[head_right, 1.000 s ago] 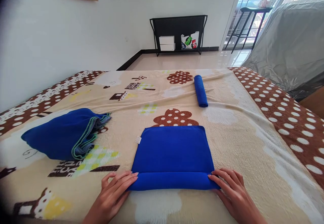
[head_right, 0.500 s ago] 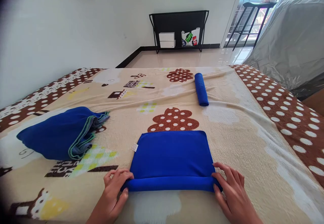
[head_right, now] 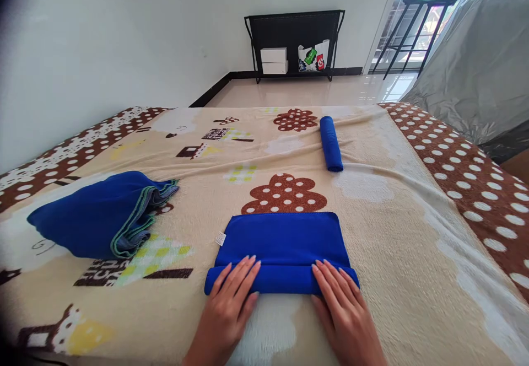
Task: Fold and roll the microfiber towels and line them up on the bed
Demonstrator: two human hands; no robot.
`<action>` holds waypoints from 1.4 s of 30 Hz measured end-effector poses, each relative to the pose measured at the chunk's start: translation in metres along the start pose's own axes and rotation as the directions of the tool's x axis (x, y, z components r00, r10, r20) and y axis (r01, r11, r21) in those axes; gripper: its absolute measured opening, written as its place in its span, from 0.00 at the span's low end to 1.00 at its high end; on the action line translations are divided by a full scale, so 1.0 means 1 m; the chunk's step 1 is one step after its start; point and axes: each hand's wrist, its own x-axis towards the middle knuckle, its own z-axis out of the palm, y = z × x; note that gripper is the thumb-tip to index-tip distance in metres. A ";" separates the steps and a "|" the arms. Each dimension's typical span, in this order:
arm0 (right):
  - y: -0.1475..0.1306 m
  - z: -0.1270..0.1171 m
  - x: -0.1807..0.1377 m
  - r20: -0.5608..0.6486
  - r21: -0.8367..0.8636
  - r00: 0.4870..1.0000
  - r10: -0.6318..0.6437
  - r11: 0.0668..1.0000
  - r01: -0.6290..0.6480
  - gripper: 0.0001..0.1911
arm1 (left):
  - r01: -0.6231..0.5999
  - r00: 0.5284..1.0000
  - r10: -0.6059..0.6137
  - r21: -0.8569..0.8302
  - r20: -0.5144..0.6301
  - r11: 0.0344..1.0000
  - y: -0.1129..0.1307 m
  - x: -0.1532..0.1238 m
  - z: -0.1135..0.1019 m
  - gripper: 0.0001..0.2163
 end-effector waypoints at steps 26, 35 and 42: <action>-0.037 0.007 0.051 0.127 -0.081 0.991 0.048 0.996 -0.038 0.23 | 0.077 0.996 -0.071 -0.139 0.052 0.987 0.026 0.046 0.004 0.20; 0.044 -0.009 -0.002 -0.039 -0.102 0.970 0.238 0.965 -0.241 0.26 | 0.150 0.986 -0.148 0.032 -0.072 0.988 -0.053 -0.009 -0.006 0.22; 0.042 -0.026 -0.023 -0.010 -0.020 1.000 -0.007 1.000 0.007 0.27 | 0.081 0.981 -0.100 -0.113 -0.169 0.990 -0.027 -0.024 -0.033 0.20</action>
